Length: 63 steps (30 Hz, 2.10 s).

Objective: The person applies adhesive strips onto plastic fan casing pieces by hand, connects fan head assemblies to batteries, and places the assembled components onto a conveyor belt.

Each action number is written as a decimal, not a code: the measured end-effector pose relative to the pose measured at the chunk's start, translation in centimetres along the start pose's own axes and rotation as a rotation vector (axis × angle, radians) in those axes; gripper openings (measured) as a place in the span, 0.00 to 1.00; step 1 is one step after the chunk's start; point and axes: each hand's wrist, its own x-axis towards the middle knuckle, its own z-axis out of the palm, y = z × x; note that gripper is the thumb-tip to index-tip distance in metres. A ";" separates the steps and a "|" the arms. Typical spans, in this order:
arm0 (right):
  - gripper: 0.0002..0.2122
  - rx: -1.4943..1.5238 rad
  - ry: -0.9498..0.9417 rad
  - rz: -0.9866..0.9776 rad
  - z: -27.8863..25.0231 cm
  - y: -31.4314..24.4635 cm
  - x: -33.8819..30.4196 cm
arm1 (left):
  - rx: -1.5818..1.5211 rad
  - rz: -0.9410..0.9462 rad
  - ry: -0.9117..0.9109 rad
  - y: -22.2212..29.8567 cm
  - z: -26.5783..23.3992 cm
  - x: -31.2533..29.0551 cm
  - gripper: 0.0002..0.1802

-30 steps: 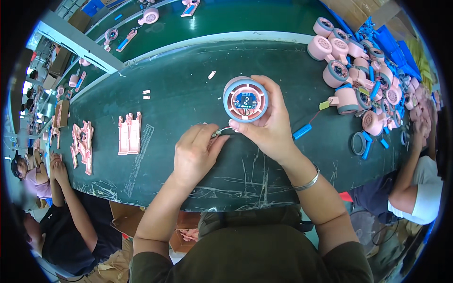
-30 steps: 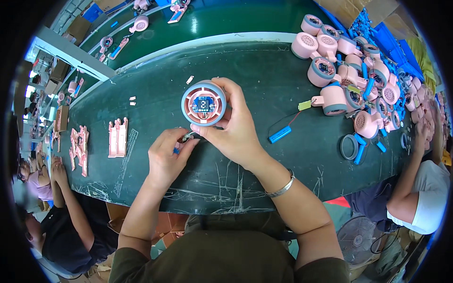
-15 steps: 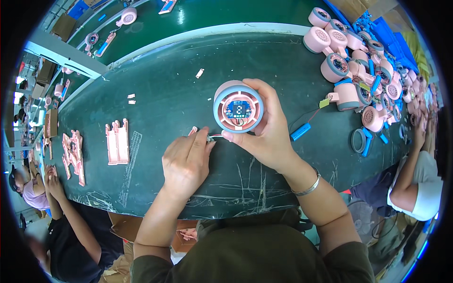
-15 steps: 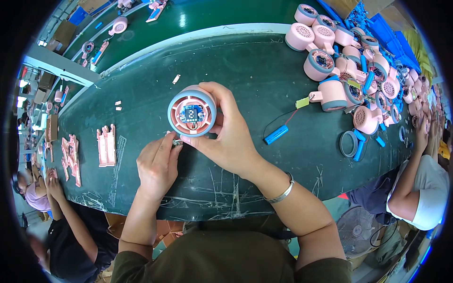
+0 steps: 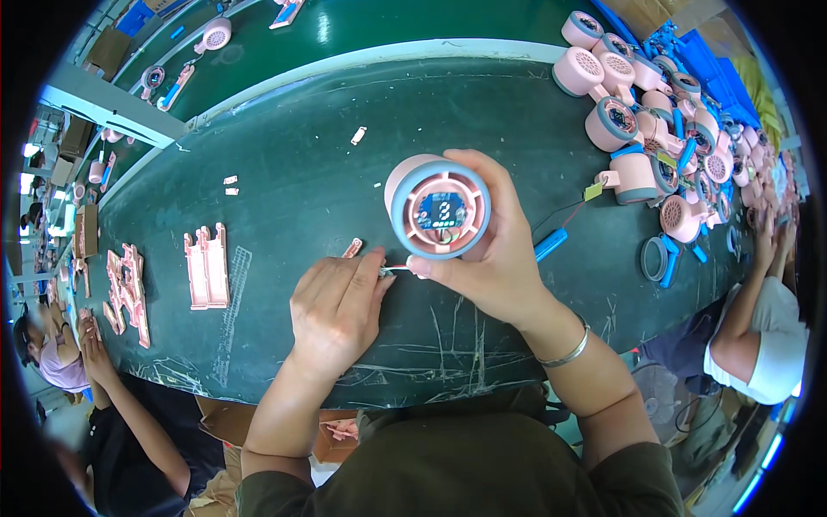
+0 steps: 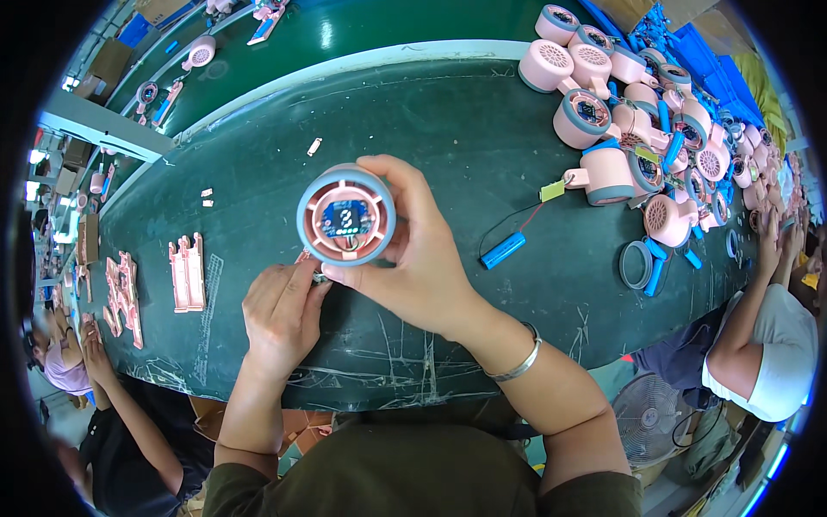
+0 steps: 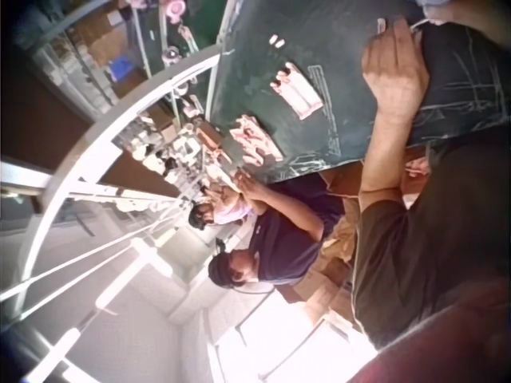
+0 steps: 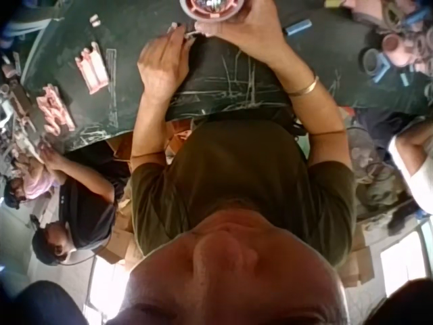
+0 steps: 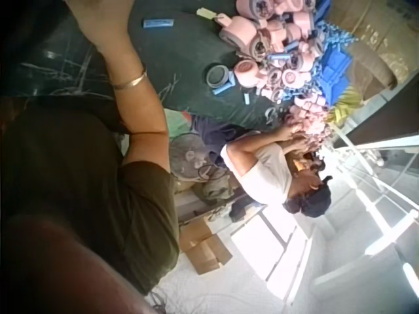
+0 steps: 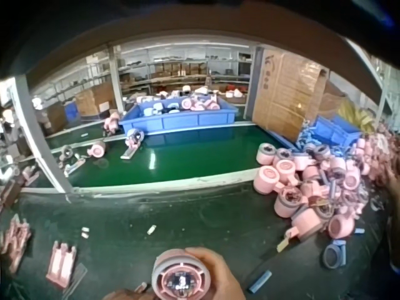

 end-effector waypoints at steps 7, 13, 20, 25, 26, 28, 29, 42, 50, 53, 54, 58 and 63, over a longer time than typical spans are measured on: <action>0.29 0.571 -0.053 0.459 -0.8 1.1 -0.4 | -0.158 0.053 0.106 0.9 -0.3 0.0 0.25; 0.30 0.836 -0.112 0.520 -0.8 1.8 0.1 | -0.262 -0.117 -0.033 1.3 -0.5 -0.2 0.36; 0.40 1.038 -0.081 0.556 -1.8 2.4 0.1 | -0.072 -0.184 -0.204 0.3 -1.3 -1.0 0.23; 0.38 1.158 -0.118 0.548 -2.0 2.0 0.1 | -0.029 -0.081 -0.011 0.8 -2.7 -0.8 0.22; 0.38 1.177 -0.146 0.547 -2.0 2.0 0.1 | -0.014 -0.025 0.033 1.0 -2.9 -0.9 0.22; 0.38 1.187 -0.239 0.514 -2.2 2.5 0.2 | -0.040 -0.005 0.039 1.2 -3.7 -1.1 0.21; 0.38 1.172 -0.234 0.528 -2.1 2.4 0.3 | -0.054 0.022 0.027 1.3 -4.1 -1.2 0.21; 0.48 -0.171 0.091 0.141 1.3 -2.0 0.1 | -0.039 0.056 -0.011 1.0 -5.3 -2.6 0.15; 0.34 -1.224 0.004 -0.082 -3.2 -0.8 1.7 | -0.127 -0.077 -0.305 1.3 -4.6 -1.9 0.19; 0.34 -1.002 0.145 -0.430 -1.2 -4.4 2.0 | -0.189 -0.085 -0.280 1.5 -4.4 -1.6 0.20; 0.34 -0.998 0.161 -0.434 -1.5 -3.5 1.7 | -0.246 -0.083 -0.239 1.5 -4.4 -1.4 0.20; 0.31 -1.324 -0.158 -0.277 -3.5 0.3 1.3 | -0.225 -0.063 -0.233 1.4 -3.8 -1.4 0.20; 0.32 -1.103 0.128 -0.283 -3.3 -1.5 0.4 | -0.234 -0.025 -0.170 1.4 -3.4 -0.7 0.18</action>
